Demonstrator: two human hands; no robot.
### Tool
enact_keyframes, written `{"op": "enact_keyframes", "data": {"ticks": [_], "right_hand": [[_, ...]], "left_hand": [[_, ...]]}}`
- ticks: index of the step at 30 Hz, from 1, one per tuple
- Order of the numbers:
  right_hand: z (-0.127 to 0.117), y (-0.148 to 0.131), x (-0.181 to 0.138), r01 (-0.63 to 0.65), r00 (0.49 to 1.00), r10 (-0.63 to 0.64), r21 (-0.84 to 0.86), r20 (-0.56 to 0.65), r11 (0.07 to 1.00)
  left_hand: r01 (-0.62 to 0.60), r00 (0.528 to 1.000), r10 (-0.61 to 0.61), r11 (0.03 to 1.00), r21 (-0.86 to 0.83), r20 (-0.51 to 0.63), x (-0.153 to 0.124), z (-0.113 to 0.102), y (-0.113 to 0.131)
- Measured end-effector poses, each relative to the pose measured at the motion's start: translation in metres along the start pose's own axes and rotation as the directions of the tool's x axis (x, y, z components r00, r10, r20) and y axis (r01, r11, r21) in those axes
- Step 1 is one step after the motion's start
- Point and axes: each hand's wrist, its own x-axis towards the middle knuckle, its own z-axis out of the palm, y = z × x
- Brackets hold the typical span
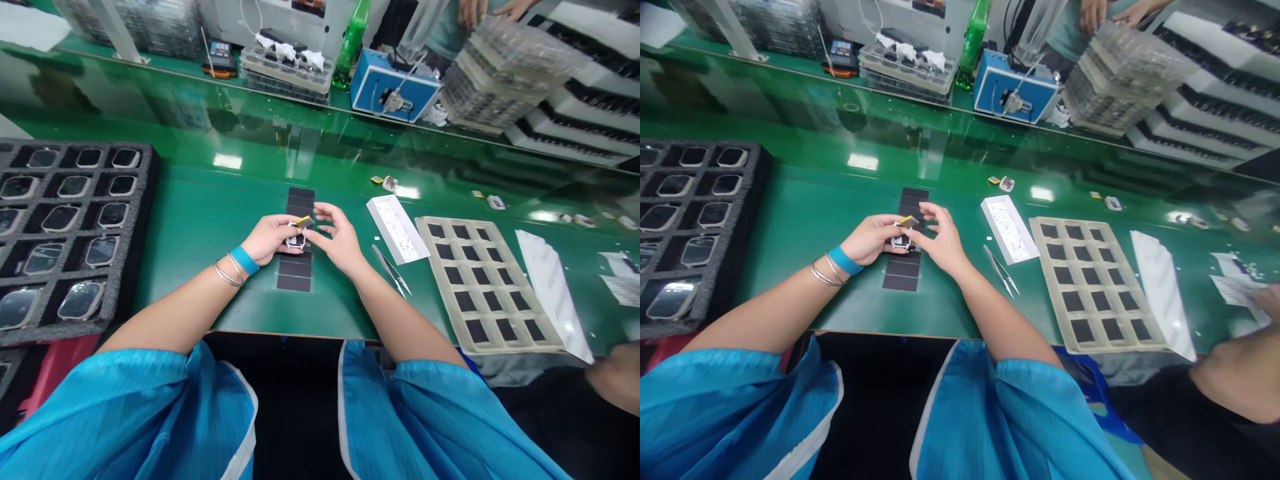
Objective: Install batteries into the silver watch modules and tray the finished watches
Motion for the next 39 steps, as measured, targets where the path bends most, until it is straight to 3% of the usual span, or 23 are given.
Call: {"op": "enact_keyframes", "data": {"ticks": [3,9,13,18,23,27,31,35,37,39], "right_hand": [[0.0,0.006,0.003,-0.021,1.0,0.019,0.114,0.014,0.993],[-0.001,-0.002,0.001,0.05,0.992,-0.048,0.01,-0.117,0.999],[0.0,-0.006,-0.002,0.104,0.984,-0.113,-0.068,-0.14,0.992],[0.003,-0.007,-0.004,0.182,0.978,-0.196,-0.176,-0.069,0.967],[0.001,-0.008,-0.005,0.372,0.921,-0.388,-0.347,0.025,0.861],[0.0,-0.012,-0.007,0.399,0.915,-0.382,-0.45,0.133,0.799],[0.001,-0.012,-0.007,0.399,0.915,-0.372,-0.5,0.159,0.769],[0.001,-0.001,-0.003,0.312,0.949,-0.306,-0.328,0.072,0.892],[0.001,0.007,0.0,0.183,0.983,-0.179,-0.102,0.045,0.978],[0.002,0.014,0.001,0.02,0.99,-0.041,0.158,0.133,0.987]], "left_hand": [[0.016,0.998,-0.015,1.0,-0.005,0.056,-0.001,-0.001,0.0],[0.065,0.975,-0.056,0.997,-0.035,0.214,0.0,-0.004,0.0],[0.021,0.989,-0.021,1.0,-0.001,0.145,0.003,-0.002,-0.004],[0.023,0.996,-0.026,0.999,0.036,0.084,0.002,0.0,-0.005],[0.096,0.989,-0.088,0.993,-0.068,0.122,0.001,-0.004,0.001],[0.145,0.983,-0.111,0.957,-0.251,0.145,0.005,-0.008,0.003],[0.106,0.989,-0.072,0.956,-0.274,0.132,0.008,-0.011,0.0],[0.005,0.984,0.033,0.977,-0.213,0.175,0.008,-0.012,-0.003],[-0.049,0.979,0.084,0.982,-0.183,0.186,0.008,-0.012,-0.005],[-0.083,0.974,0.113,0.984,-0.157,0.197,0.009,-0.012,-0.007]]}}
